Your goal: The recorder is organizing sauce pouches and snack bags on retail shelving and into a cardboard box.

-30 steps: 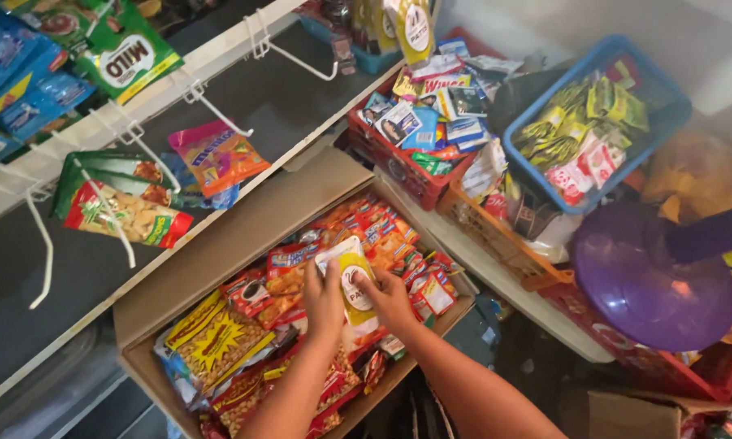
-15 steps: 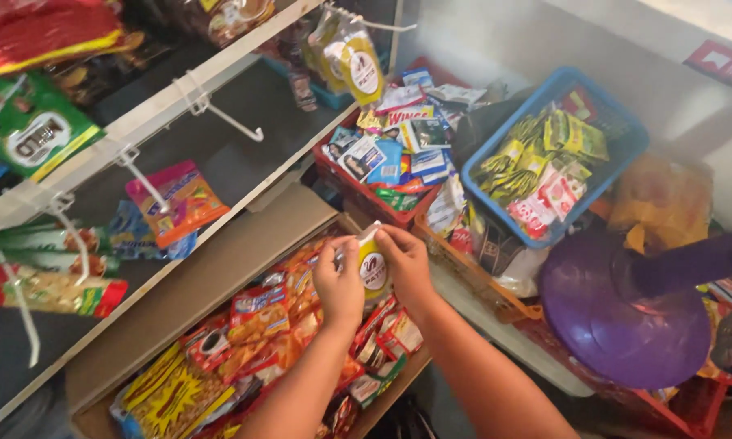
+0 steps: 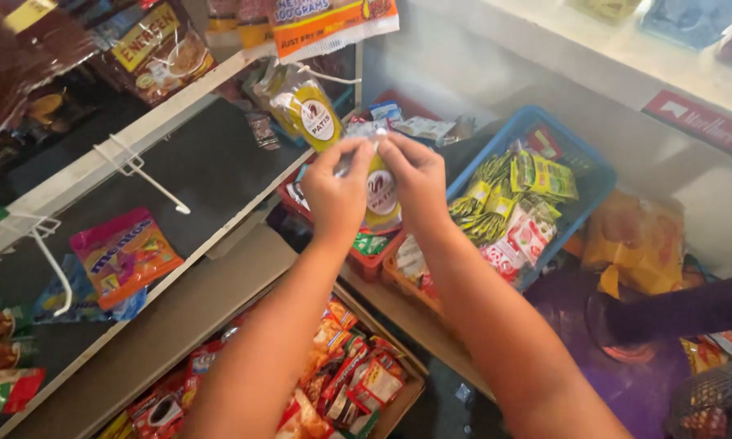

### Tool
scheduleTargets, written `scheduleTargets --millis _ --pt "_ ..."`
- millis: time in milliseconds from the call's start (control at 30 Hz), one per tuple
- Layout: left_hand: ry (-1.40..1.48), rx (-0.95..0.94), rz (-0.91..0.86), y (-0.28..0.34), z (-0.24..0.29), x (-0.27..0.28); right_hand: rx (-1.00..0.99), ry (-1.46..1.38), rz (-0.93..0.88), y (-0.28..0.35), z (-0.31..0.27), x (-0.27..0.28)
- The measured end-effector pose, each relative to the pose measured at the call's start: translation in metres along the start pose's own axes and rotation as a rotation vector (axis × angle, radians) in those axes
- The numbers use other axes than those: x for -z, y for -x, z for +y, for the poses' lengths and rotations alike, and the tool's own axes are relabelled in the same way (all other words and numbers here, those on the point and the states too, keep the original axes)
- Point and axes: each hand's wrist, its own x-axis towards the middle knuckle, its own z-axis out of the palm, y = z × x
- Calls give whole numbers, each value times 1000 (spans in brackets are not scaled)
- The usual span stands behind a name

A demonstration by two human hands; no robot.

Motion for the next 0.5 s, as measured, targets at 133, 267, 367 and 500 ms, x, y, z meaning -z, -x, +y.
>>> scheduleTargets --millis 133,267,367,500 --pt "23 27 37 -31 -5 -21 20 -66 11 -36 -1 -4" --pt "41 56 79 -50 -11 -34 50 -129 53 -63 17 -5" --pt "4 46 118 -57 -19 -37 64 -124 72 -76 25 -9" --pt "-1 40 134 -59 -30 -38 68 -101 78 -82 34 -10"
